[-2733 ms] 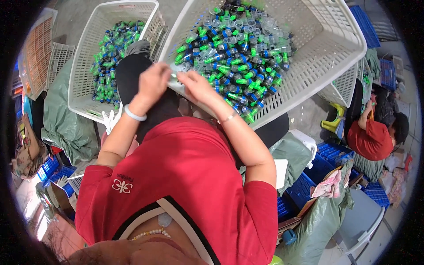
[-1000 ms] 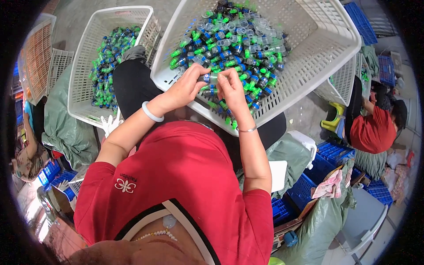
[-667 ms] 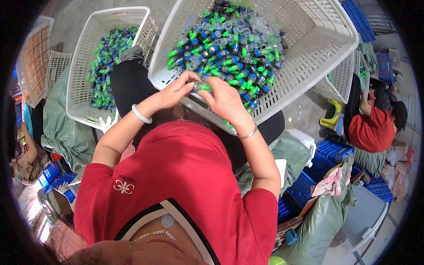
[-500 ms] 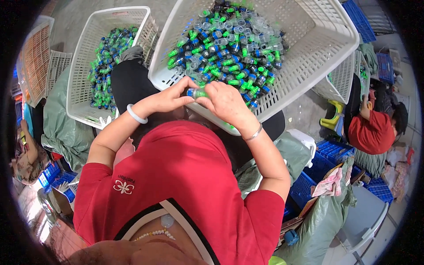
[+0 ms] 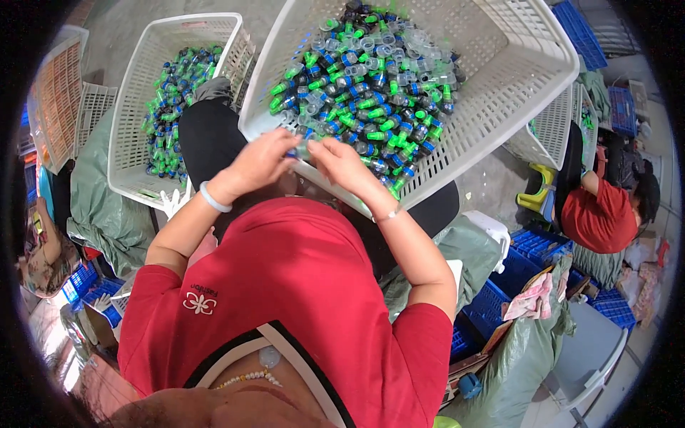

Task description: Sorting small cylindrical blue and green components from a large white basket.

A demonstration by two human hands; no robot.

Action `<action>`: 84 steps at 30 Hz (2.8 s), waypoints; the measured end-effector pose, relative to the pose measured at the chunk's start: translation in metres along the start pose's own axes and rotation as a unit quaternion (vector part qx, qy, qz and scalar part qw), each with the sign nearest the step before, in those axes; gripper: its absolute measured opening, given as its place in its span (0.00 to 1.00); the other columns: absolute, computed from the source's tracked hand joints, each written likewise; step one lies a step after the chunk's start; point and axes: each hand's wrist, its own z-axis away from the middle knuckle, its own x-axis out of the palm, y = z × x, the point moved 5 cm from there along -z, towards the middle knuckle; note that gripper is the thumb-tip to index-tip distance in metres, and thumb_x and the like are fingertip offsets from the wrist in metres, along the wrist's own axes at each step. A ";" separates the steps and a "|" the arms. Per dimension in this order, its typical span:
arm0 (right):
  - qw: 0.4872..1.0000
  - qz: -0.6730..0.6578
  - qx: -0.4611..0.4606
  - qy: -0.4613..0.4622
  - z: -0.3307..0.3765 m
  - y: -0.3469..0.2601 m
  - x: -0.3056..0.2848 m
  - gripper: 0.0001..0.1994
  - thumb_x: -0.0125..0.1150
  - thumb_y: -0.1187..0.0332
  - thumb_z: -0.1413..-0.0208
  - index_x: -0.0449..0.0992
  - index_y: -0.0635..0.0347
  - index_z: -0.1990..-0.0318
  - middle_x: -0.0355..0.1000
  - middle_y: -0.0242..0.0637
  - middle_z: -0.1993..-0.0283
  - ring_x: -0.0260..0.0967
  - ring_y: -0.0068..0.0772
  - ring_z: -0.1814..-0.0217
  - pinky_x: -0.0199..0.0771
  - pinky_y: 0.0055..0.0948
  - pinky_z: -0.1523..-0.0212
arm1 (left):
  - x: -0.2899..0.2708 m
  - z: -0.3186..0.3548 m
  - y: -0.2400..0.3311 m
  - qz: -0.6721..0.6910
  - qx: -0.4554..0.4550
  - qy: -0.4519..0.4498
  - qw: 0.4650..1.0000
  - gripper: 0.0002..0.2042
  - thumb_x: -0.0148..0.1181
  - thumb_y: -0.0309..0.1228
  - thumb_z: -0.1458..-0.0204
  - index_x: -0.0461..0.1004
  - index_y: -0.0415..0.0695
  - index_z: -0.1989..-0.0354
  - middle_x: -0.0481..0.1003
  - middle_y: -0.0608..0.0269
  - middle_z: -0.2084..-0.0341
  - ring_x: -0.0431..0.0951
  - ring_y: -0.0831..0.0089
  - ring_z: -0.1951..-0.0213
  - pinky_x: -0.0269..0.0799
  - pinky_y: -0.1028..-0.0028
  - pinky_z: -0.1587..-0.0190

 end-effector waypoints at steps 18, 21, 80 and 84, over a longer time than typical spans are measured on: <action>0.937 0.109 -0.225 0.243 -0.115 -0.011 -0.053 0.12 0.61 0.64 0.47 0.66 0.61 0.62 0.68 0.40 0.65 0.70 0.37 0.68 0.72 0.33 0.67 | 0.062 -0.052 -0.099 -0.283 -0.052 -0.001 0.958 0.07 0.54 0.29 0.54 0.76 0.45 0.67 0.69 0.59 0.63 0.70 0.60 0.58 0.69 0.64 0.58; 0.940 -0.123 -0.298 0.110 -0.046 -0.079 -0.017 0.13 0.58 0.66 0.44 0.62 0.60 0.59 0.66 0.35 0.69 0.69 0.31 0.71 0.71 0.30 0.69 | 0.085 -0.048 -0.126 -0.364 -0.052 -0.057 0.928 0.07 0.54 0.31 0.54 0.76 0.47 0.68 0.69 0.62 0.62 0.69 0.63 0.57 0.68 0.65 0.59; 0.870 0.241 -0.375 0.210 0.079 -0.083 0.049 0.07 0.56 0.71 0.44 0.68 0.64 0.61 0.69 0.36 0.75 0.65 0.23 0.79 0.65 0.26 0.78 | -0.018 0.030 0.033 0.415 -0.096 0.048 0.904 0.16 0.56 0.31 0.44 0.61 0.41 0.50 0.66 0.64 0.66 0.67 0.80 0.69 0.64 0.79 0.69; 0.899 0.133 -0.378 0.180 0.058 -0.059 0.040 0.06 0.53 0.69 0.42 0.67 0.62 0.63 0.65 0.31 0.77 0.58 0.20 0.82 0.60 0.25 0.81 | -0.025 0.026 0.046 0.259 0.026 0.104 0.960 0.17 0.57 0.29 0.45 0.60 0.38 0.51 0.65 0.61 0.62 0.69 0.73 0.65 0.67 0.74 0.61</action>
